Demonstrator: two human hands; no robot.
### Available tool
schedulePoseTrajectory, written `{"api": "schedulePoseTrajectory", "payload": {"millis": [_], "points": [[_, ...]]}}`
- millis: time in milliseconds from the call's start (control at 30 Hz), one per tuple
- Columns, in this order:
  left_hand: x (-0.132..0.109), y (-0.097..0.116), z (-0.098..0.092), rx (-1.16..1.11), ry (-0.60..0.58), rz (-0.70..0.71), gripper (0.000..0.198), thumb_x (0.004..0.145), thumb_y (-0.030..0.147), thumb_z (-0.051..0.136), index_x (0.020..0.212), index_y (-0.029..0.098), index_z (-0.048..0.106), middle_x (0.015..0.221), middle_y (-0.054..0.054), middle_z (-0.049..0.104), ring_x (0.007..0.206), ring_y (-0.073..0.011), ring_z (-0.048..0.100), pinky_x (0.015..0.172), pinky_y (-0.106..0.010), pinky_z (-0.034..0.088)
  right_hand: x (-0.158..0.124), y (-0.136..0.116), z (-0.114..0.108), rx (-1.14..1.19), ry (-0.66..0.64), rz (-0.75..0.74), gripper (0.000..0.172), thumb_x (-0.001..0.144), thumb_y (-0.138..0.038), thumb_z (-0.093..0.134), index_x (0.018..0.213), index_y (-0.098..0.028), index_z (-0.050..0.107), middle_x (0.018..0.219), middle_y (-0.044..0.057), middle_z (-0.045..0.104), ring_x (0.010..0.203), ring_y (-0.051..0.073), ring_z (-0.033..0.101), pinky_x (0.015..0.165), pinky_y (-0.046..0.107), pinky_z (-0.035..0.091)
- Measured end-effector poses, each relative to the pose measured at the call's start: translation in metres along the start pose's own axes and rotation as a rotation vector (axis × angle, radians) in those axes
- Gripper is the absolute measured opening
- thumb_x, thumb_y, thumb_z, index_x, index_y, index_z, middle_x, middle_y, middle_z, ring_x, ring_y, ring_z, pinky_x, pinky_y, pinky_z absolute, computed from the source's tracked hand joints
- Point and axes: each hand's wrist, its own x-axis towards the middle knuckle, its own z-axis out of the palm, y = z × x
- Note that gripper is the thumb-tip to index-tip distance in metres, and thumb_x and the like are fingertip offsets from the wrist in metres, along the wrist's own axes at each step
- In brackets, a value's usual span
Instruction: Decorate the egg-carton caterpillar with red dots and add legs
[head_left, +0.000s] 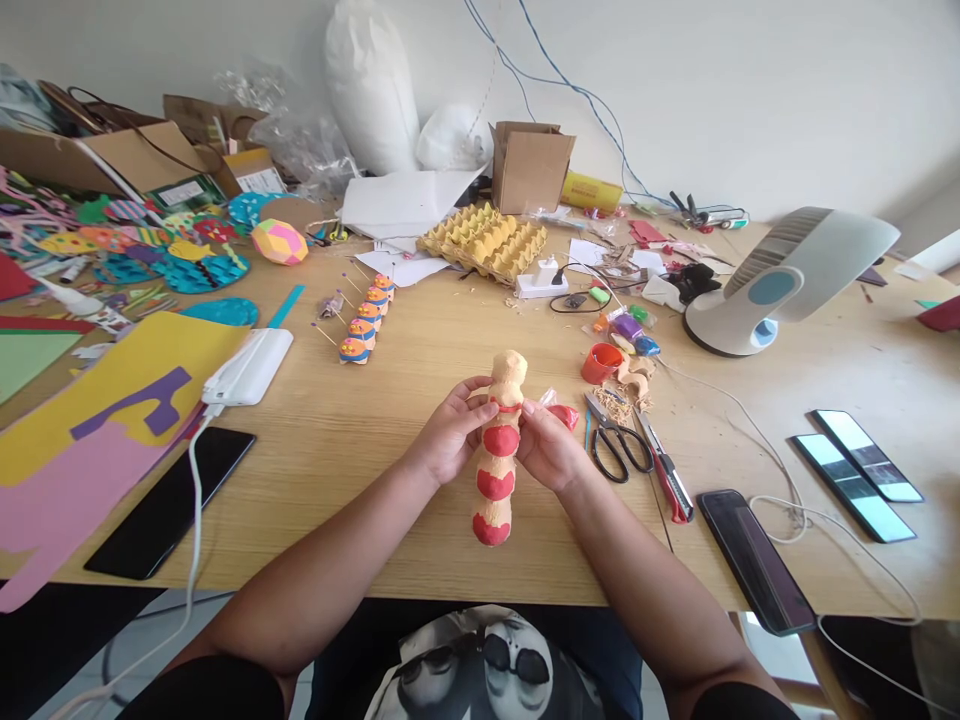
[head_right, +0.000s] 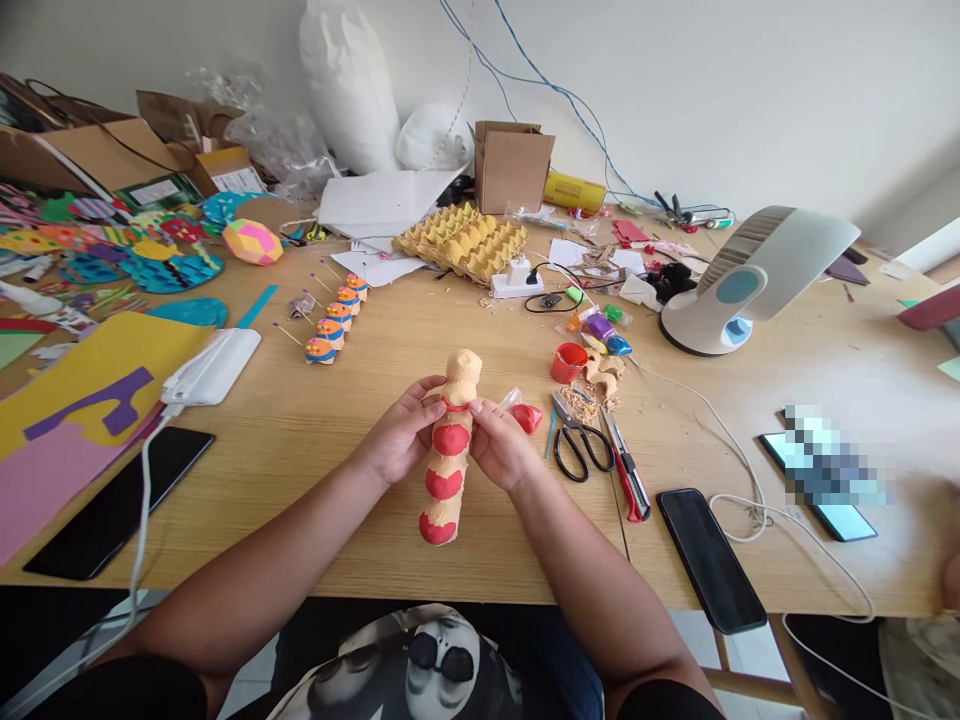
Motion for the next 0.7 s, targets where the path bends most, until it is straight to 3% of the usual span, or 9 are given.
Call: {"api": "schedulePoseTrajectory", "payload": {"millis": [233, 700], "points": [[0.0005, -0.0030, 0.0008, 0.047, 0.028, 0.030, 0.053, 0.072, 0.022, 0.088, 0.115, 0.022, 0.056, 0.091, -0.002, 0.076, 0.073, -0.0133, 0.070, 0.067, -0.023, 0.051, 0.0008, 0.0014, 0.0013, 0.087, 0.039, 0.043, 0.034, 0.070, -0.042, 0.089, 0.083, -0.019, 0.068, 0.077, -0.001, 0.069, 0.067, 0.012, 0.061, 0.067, 0.026, 0.050], [-0.0008, -0.0088, 0.0022, 0.105, 0.081, 0.074, 0.052, 0.074, 0.029, 0.087, 0.110, 0.024, 0.051, 0.081, 0.004, 0.071, 0.065, -0.0100, 0.065, 0.061, -0.020, 0.048, 0.0014, 0.0044, 0.0034, 0.096, 0.100, 0.026, 0.029, 0.071, -0.040, 0.089, 0.075, -0.017, 0.070, 0.072, 0.000, 0.070, 0.065, 0.013, 0.059, 0.064, 0.027, 0.046]]}}
